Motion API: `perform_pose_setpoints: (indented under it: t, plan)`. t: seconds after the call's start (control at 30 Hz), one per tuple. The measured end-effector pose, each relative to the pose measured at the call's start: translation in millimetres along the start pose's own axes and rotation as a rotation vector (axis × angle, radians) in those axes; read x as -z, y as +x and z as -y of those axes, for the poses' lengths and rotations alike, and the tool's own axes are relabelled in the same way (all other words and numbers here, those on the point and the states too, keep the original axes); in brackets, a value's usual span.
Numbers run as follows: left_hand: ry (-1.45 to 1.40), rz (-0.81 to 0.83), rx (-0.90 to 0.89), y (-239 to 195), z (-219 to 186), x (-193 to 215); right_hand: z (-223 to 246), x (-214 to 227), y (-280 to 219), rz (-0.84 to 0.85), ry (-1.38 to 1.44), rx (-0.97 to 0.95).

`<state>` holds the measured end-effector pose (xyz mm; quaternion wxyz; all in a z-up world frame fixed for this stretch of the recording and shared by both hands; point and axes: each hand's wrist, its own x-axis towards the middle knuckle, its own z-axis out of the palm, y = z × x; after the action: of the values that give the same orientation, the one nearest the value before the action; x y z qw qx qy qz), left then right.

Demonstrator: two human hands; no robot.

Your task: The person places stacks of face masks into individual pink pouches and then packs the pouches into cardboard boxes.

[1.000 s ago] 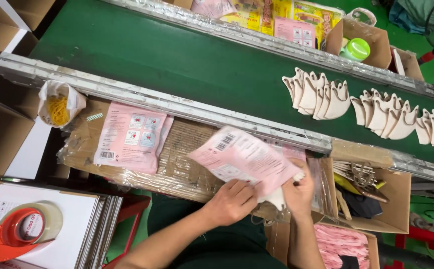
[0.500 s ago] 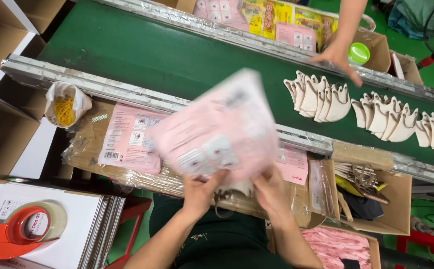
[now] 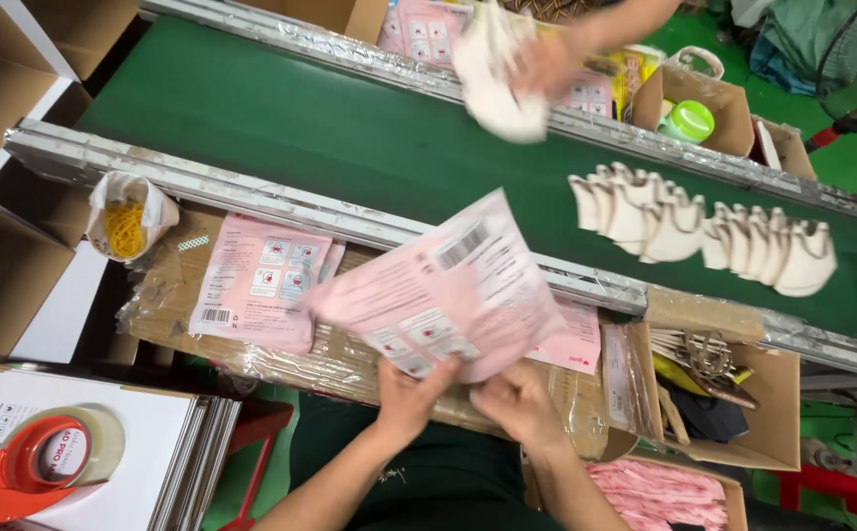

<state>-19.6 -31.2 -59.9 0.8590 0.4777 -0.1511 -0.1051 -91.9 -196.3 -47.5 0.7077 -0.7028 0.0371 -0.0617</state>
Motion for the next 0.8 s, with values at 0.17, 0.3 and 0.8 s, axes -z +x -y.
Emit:
perform_pose_setpoints:
  t: [0.17,0.3,0.8]
  plan:
    - [-0.118,0.070,0.223,-25,53,-8,-26,-9,3,-0.077,0.704,-0.010]
    - [0.322,0.246,0.362,-37,40,1,-18,15,1,-0.184,-0.200,0.245]
    - [0.573,-0.042,-0.296,-20,-60,49,76,-10,18,-0.451,-0.802,0.692]
